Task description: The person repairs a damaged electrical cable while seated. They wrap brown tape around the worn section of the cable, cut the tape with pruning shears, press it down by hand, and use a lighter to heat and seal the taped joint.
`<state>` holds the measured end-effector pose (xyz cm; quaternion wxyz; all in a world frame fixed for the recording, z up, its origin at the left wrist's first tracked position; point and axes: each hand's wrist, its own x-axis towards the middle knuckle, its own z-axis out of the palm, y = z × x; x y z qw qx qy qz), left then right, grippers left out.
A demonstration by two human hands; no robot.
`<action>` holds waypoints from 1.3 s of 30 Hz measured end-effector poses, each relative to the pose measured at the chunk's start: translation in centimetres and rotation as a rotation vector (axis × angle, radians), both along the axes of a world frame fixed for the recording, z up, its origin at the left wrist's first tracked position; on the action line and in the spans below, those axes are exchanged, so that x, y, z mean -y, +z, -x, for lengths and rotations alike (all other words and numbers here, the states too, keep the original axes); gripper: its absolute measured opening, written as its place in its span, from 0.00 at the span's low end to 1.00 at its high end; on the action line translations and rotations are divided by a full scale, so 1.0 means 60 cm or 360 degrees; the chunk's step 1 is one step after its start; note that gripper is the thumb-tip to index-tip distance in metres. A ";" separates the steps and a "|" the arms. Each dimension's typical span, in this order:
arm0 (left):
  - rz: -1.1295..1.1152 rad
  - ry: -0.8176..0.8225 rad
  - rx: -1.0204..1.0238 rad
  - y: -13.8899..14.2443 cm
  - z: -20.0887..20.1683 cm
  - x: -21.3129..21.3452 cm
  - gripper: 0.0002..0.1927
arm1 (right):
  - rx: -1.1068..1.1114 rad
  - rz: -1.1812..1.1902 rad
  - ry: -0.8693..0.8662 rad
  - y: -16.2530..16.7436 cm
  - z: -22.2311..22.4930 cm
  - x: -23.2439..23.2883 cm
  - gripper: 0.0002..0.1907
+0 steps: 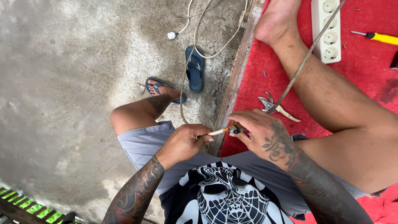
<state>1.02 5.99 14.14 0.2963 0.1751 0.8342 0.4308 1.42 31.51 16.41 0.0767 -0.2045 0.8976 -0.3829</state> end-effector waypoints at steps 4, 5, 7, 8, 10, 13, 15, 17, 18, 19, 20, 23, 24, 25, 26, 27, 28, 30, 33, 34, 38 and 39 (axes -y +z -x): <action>-0.0109 -0.0013 -0.0109 0.006 0.001 0.008 0.08 | 0.0610 -0.0102 -0.0298 -0.011 -0.006 0.016 0.15; -0.0149 -0.0037 -0.0156 0.007 0.002 0.008 0.09 | 0.0663 0.0004 -0.0354 -0.016 -0.008 0.015 0.15; -0.0094 -0.0052 -0.0105 0.008 0.004 0.008 0.06 | 0.0786 0.0129 -0.0471 -0.027 -0.011 0.013 0.13; -0.0073 -0.0061 -0.0086 0.009 0.007 0.006 0.06 | 0.0852 0.0148 -0.0527 -0.032 -0.011 0.013 0.12; -0.0082 -0.0112 -0.0155 0.011 0.017 0.009 0.05 | 0.0880 0.0148 -0.0616 -0.037 -0.007 0.013 0.10; -0.0138 -0.0103 -0.0307 0.020 0.038 0.030 0.07 | 0.0572 0.0372 -0.0676 -0.025 0.007 0.015 0.07; -0.0141 0.0040 -0.0276 0.025 0.058 0.051 0.09 | 0.0133 0.0877 -0.0611 -0.001 0.015 0.010 0.06; -0.0092 0.0319 -0.0095 0.033 0.080 0.084 0.12 | 0.0282 0.0855 -0.1064 0.031 0.020 -0.011 0.09; -0.0210 0.0393 -0.0152 0.038 0.095 0.101 0.12 | 0.0125 0.0859 -0.0974 0.043 0.025 -0.022 0.07; -0.0325 0.0466 -0.0212 0.045 0.109 0.118 0.13 | -0.0028 0.0866 -0.0879 0.052 0.029 -0.035 0.05; -0.0440 0.0540 -0.0276 0.054 0.120 0.138 0.13 | 0.0110 0.1009 -0.1006 0.056 0.032 -0.044 0.05; -0.0367 0.0885 -0.0011 0.096 0.152 0.188 0.11 | 0.0406 0.1315 -0.1288 0.034 0.040 -0.060 0.06; -0.0572 0.0913 -0.0093 0.115 0.167 0.205 0.10 | 0.0442 0.1356 -0.1276 0.019 0.043 -0.063 0.06; -0.0779 0.0929 -0.0170 0.138 0.185 0.220 0.10 | 0.0483 0.1387 -0.1270 0.003 0.044 -0.066 0.06; -0.0990 0.0931 -0.0245 0.162 0.202 0.233 0.11 | 0.0482 0.1218 -0.1194 -0.011 0.044 -0.071 0.06; -0.0981 0.0965 -0.0382 0.190 0.218 0.246 0.10 | 0.0471 0.1048 -0.1126 -0.024 0.045 -0.077 0.06; -0.0976 0.0995 -0.0515 0.221 0.236 0.256 0.10 | 0.0449 0.0874 -0.1067 -0.034 0.048 -0.082 0.07; -0.0887 0.1056 -0.0823 0.291 0.267 0.272 0.09 | 0.0223 0.0518 -0.1110 -0.046 0.057 -0.087 0.06; -0.0615 0.1138 -0.1345 0.413 0.311 0.289 0.09 | -0.0108 0.0493 -0.0803 -0.045 0.087 -0.077 0.06; -0.0529 0.1153 -0.1513 0.454 0.325 0.291 0.09 | -0.0215 0.0567 -0.0645 -0.041 0.095 -0.068 0.06; -0.0103 0.1202 -0.1741 0.578 0.369 0.292 0.17 | -0.0083 0.0257 -0.0993 -0.021 0.109 -0.025 0.08; -0.0080 0.1187 -0.1733 0.596 0.374 0.293 0.18 | -0.0059 0.0223 -0.0999 -0.016 0.109 -0.017 0.09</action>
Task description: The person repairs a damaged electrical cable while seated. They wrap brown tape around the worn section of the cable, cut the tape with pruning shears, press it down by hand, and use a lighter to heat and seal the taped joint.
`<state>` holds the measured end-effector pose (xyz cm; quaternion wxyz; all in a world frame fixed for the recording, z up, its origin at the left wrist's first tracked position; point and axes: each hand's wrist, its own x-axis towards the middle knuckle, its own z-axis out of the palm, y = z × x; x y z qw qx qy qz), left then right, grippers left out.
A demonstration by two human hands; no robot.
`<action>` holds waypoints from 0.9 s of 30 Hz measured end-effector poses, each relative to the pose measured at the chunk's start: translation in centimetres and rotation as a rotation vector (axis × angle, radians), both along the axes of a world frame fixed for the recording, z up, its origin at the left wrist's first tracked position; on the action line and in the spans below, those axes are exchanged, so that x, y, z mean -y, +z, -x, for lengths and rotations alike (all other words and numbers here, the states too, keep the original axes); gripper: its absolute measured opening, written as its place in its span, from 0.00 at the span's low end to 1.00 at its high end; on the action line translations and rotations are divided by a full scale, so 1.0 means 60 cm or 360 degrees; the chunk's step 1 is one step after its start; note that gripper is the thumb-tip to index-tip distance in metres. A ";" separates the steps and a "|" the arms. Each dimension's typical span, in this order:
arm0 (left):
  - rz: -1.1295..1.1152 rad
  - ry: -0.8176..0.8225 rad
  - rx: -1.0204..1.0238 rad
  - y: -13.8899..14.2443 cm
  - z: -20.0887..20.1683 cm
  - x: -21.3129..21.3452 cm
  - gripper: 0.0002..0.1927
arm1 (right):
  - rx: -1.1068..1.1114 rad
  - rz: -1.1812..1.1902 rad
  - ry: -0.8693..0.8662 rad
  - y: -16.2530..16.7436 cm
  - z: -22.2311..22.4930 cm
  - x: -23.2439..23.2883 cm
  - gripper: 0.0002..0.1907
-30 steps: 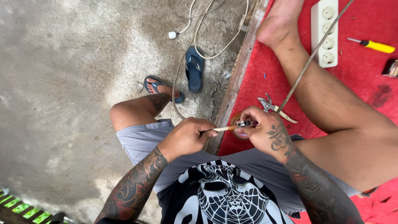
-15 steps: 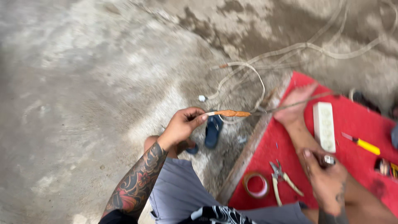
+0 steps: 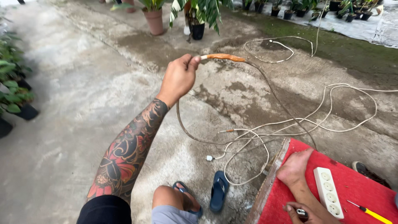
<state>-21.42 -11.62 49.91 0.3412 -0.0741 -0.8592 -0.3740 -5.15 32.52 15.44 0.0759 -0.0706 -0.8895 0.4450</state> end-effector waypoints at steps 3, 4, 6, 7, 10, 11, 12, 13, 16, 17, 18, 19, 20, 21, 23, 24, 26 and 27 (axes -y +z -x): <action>-0.0043 -0.0033 0.0090 0.025 0.000 0.007 0.20 | -0.0009 -0.0037 0.0046 0.004 0.005 0.021 0.10; -0.0126 -0.0088 0.0121 0.027 0.000 0.005 0.20 | -0.0070 -0.0048 0.0064 0.006 0.008 0.025 0.10; -0.0212 -0.0145 0.0170 0.030 -0.007 0.005 0.21 | -0.0175 -0.0038 0.0075 0.001 0.006 0.020 0.11; -0.0214 -0.0156 0.0190 0.029 -0.012 0.003 0.21 | -0.0229 -0.0021 0.0106 -0.002 0.004 0.013 0.12; -0.0417 -0.0412 0.0246 0.020 -0.032 -0.008 0.20 | -0.0386 0.0000 0.0235 0.016 -0.011 -0.003 0.13; -0.0518 -0.0532 0.0268 0.014 -0.041 -0.011 0.19 | -0.0468 -0.0005 0.0323 0.033 -0.016 -0.007 0.14; -0.0504 -0.0590 0.0242 0.008 -0.050 -0.013 0.19 | -0.0538 0.0003 0.0372 0.058 -0.021 -0.011 0.15; -0.0488 -0.0649 0.0219 -0.001 -0.060 -0.014 0.18 | -0.0636 0.0013 0.0407 0.088 -0.026 -0.014 0.15; -0.0476 -0.0861 0.0155 -0.027 -0.083 -0.013 0.19 | -0.0835 0.0138 0.0463 0.209 -0.023 -0.009 0.17; -0.0479 -0.0931 0.0134 -0.037 -0.088 -0.012 0.19 | -0.0808 0.0238 0.0486 0.252 -0.016 0.001 0.18; -0.0510 -0.0994 0.0125 -0.048 -0.091 -0.014 0.18 | -0.0784 0.0338 0.0515 0.294 -0.007 0.012 0.19; -0.0540 -0.1050 0.0108 -0.057 -0.092 -0.012 0.18 | -0.1040 0.0149 0.0570 0.332 0.003 0.025 0.19; -0.0570 -0.1096 0.0085 -0.065 -0.094 -0.007 0.18 | -0.1293 -0.0045 0.0632 0.366 0.015 0.039 0.19; -0.0598 -0.1136 0.0095 -0.073 -0.098 -0.001 0.18 | -0.1276 0.0025 0.0725 0.394 0.025 0.055 0.20; -0.0667 -0.1212 0.0114 -0.090 -0.105 0.015 0.19 | -0.1236 0.0159 0.0920 0.434 0.046 0.085 0.24; -0.0666 -0.1215 0.0106 -0.097 -0.107 0.026 0.19 | -0.1284 0.0141 0.0924 0.447 0.057 0.099 0.23; -0.0677 -0.1202 0.0093 -0.117 -0.118 0.049 0.19 | -0.1367 0.0110 0.0951 0.461 0.072 0.121 0.22; -0.0707 -0.1195 0.0081 -0.129 -0.124 0.060 0.19 | -0.1073 0.0246 0.1016 0.464 0.078 0.130 0.19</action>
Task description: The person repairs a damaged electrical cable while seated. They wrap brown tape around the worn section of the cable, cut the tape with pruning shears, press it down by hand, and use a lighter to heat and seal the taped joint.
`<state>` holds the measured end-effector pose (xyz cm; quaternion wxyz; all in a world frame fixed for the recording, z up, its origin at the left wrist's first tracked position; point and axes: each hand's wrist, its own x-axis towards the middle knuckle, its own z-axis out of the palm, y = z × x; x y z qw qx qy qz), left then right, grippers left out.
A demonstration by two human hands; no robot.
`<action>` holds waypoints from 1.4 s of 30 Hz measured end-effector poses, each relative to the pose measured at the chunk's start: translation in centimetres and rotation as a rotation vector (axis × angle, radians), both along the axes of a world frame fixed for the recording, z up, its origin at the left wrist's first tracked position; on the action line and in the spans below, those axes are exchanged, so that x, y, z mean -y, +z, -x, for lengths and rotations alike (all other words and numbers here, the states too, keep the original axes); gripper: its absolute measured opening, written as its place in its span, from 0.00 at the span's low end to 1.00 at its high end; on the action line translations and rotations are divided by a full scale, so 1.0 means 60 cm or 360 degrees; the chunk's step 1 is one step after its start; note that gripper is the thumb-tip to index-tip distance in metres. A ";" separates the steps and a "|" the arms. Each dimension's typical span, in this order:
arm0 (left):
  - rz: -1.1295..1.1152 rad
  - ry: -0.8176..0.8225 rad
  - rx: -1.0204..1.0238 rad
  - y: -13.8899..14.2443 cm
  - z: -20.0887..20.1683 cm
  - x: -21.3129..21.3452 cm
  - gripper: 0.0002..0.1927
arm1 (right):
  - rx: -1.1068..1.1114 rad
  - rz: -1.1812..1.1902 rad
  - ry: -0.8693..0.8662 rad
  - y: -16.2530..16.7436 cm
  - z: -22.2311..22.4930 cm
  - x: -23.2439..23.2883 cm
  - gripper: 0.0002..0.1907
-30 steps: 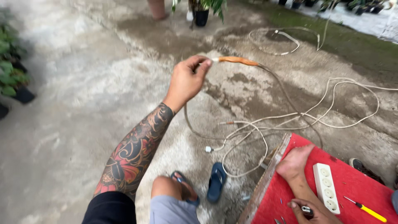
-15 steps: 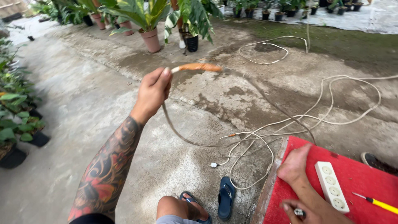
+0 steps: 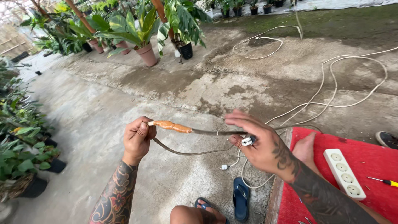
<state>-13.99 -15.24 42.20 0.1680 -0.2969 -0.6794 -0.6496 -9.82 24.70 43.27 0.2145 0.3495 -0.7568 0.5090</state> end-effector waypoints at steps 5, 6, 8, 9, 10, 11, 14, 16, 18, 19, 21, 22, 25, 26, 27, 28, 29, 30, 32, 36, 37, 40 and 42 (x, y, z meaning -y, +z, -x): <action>-0.0114 0.0009 0.0002 -0.065 -0.017 0.055 0.20 | 0.0514 0.0032 0.0270 -0.012 0.001 0.035 0.10; -0.0092 0.0039 0.0020 -0.078 -0.019 0.066 0.20 | 0.0409 -0.0006 0.0245 -0.014 -0.003 0.040 0.11; -0.0061 0.0101 0.0055 -0.109 -0.022 0.083 0.20 | 0.0198 -0.0091 0.0198 -0.018 -0.014 0.044 0.14; -0.0079 0.0121 0.0080 -0.122 -0.024 0.092 0.20 | 0.0186 -0.0195 0.0137 -0.018 -0.018 0.049 0.14; -0.0096 0.0137 0.0101 -0.132 -0.026 0.100 0.19 | 0.0170 -0.0298 0.0072 -0.018 -0.023 0.054 0.14; -0.0113 0.0147 0.0128 -0.139 -0.028 0.106 0.19 | 0.0158 -0.0400 0.0001 -0.017 -0.027 0.059 0.14; 0.0023 0.0246 0.0197 -0.137 -0.043 0.114 0.20 | -0.0129 -0.0434 -0.0030 -0.017 -0.033 0.071 0.12; 0.0205 0.0217 0.0414 -0.119 -0.057 0.103 0.19 | -0.0165 -0.0521 -0.0048 -0.027 -0.031 0.077 0.12; 0.0544 0.0494 0.0494 -0.098 -0.083 0.078 0.16 | -0.0246 -0.0556 -0.0033 -0.049 -0.025 0.084 0.13; 0.0796 0.0778 0.0477 -0.096 -0.108 0.057 0.16 | -0.0297 -0.0548 -0.0011 -0.066 -0.020 0.092 0.14; 0.1118 0.0969 0.0141 -0.099 -0.147 0.004 0.23 | -0.0272 -0.0541 0.0041 -0.107 -0.012 0.115 0.13; 0.1177 0.0871 -0.0184 -0.103 -0.165 -0.019 0.25 | -0.0201 -0.0538 0.0066 -0.129 -0.008 0.129 0.11; 0.1279 0.0723 -0.0107 -0.139 -0.199 -0.094 0.26 | -0.0137 -0.0434 0.0116 -0.192 -0.008 0.163 0.09; 0.1256 0.0615 -0.0021 -0.152 -0.207 -0.111 0.22 | -0.0131 -0.0389 0.0125 -0.208 -0.014 0.168 0.09; 0.1217 0.0630 0.0185 -0.167 -0.211 -0.125 0.17 | -0.0116 -0.0343 0.0116 -0.222 -0.020 0.167 0.10; 0.1176 0.0646 0.0393 -0.178 -0.214 -0.134 0.12 | -0.0104 -0.0297 0.0109 -0.231 -0.028 0.165 0.11; 0.1134 0.0662 0.0603 -0.191 -0.219 -0.139 0.09 | -0.0089 -0.0250 0.0106 -0.240 -0.034 0.160 0.12; 0.1004 0.0565 0.0475 -0.200 -0.226 -0.138 0.09 | -0.0046 -0.0229 0.0146 -0.244 -0.040 0.155 0.14; 0.0749 0.0354 0.0192 -0.212 -0.229 -0.134 0.09 | 0.0020 -0.0179 0.0197 -0.248 -0.045 0.141 0.18; 0.0589 0.0185 0.0045 -0.221 -0.220 -0.134 0.08 | 0.0026 -0.0066 0.0351 -0.249 -0.038 0.126 0.20; 0.0596 0.0163 -0.0018 -0.221 -0.215 -0.136 0.08 | 0.0033 -0.0023 0.0387 -0.250 -0.035 0.124 0.20; 0.0611 0.0083 -0.0058 -0.220 -0.210 -0.143 0.08 | 0.0098 0.0028 0.0448 -0.255 -0.033 0.118 0.21; 0.0622 0.0052 -0.0025 -0.219 -0.210 -0.149 0.08 | 0.0162 0.0047 0.0468 -0.260 -0.034 0.112 0.21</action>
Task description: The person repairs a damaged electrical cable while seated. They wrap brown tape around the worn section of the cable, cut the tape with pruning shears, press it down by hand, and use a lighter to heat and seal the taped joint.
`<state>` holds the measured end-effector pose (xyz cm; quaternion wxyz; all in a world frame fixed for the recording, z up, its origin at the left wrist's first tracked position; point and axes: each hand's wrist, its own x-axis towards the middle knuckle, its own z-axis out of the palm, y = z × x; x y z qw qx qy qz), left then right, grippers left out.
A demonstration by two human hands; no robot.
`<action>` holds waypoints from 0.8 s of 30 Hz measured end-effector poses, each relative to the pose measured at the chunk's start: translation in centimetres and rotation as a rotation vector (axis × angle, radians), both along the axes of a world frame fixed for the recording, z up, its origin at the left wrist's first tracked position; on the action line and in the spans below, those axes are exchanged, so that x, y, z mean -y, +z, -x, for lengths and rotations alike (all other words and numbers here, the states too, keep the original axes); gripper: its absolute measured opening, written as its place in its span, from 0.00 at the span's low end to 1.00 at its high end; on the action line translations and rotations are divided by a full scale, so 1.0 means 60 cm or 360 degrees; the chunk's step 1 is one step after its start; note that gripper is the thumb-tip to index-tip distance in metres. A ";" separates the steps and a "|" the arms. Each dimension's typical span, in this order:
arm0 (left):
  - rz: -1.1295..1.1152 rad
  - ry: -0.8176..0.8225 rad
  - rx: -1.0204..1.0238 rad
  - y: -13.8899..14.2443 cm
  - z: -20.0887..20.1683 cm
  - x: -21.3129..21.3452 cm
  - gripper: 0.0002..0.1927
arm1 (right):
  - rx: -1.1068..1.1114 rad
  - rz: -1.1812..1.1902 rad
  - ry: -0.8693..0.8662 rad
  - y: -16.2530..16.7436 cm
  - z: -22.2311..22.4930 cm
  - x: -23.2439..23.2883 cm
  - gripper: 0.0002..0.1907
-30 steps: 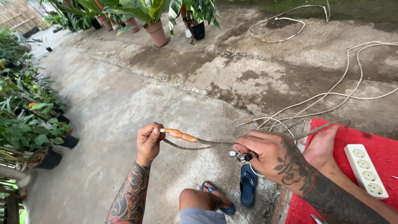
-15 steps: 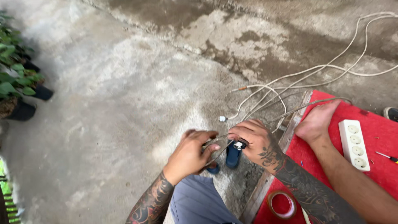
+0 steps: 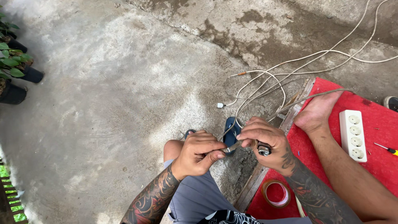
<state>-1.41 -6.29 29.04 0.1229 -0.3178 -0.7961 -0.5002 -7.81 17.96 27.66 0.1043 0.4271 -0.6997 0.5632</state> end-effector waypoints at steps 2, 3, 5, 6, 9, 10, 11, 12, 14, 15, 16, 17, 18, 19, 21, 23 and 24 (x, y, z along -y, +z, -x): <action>0.0013 0.0013 0.0040 0.000 0.000 -0.005 0.08 | 0.0068 0.0019 0.0022 -0.005 0.001 -0.004 0.19; -0.0002 0.0006 0.0038 0.000 0.000 -0.007 0.08 | 0.0083 0.0021 0.0033 -0.008 0.003 -0.007 0.19; -0.0029 -0.0001 0.0033 0.002 -0.002 -0.011 0.08 | 0.0111 0.0028 0.0059 -0.011 0.006 -0.011 0.18; -0.0025 0.0006 0.0048 0.003 -0.002 -0.013 0.08 | 0.0129 0.0020 0.0071 -0.012 0.007 -0.013 0.18; -0.0029 0.0010 0.0083 0.009 -0.005 -0.021 0.08 | 0.0189 0.0005 0.0099 -0.013 0.008 -0.019 0.16; -0.0039 0.0002 0.0082 0.011 -0.006 -0.024 0.08 | 0.0208 0.0008 0.0105 -0.013 0.007 -0.022 0.15; -0.0051 -0.0006 0.0084 0.013 -0.007 -0.028 0.08 | 0.0230 0.0011 0.0110 -0.014 0.005 -0.024 0.14; -0.0064 0.0000 0.0093 0.015 -0.010 -0.032 0.08 | 0.0257 0.0003 0.0088 -0.015 0.002 -0.027 0.13; -0.0092 0.0013 0.0106 0.019 -0.016 -0.041 0.07 | 0.0305 -0.0013 0.0043 -0.018 -0.003 -0.034 0.11; -0.0080 0.0010 0.0115 0.020 -0.019 -0.044 0.07 | 0.0322 -0.0005 0.0064 -0.020 -0.005 -0.038 0.10; -0.0071 0.0007 0.0125 0.022 -0.022 -0.047 0.07 | 0.0341 0.0001 0.0085 -0.022 -0.007 -0.043 0.10; -0.0063 0.0005 0.0133 0.024 -0.024 -0.050 0.07 | 0.0358 0.0004 0.0107 -0.024 -0.009 -0.047 0.09; -0.0051 0.0011 0.0116 0.026 -0.026 -0.053 0.07 | 0.0377 0.0023 0.0116 -0.027 -0.010 -0.050 0.09; -0.0041 0.0018 0.0101 0.029 -0.027 -0.054 0.08 | 0.0397 0.0039 0.0124 -0.029 -0.011 -0.052 0.08; -0.0019 0.0034 0.0077 0.033 -0.027 -0.057 0.08 | 0.0424 0.0075 0.0152 -0.032 -0.011 -0.056 0.08; 0.0005 0.0054 0.0068 0.035 -0.026 -0.061 0.08 | 0.0448 0.0111 0.0192 -0.034 -0.011 -0.059 0.08; -0.0012 0.0045 0.0067 0.035 -0.025 -0.062 0.08 | 0.0454 0.0110 0.0192 -0.035 -0.011 -0.060 0.09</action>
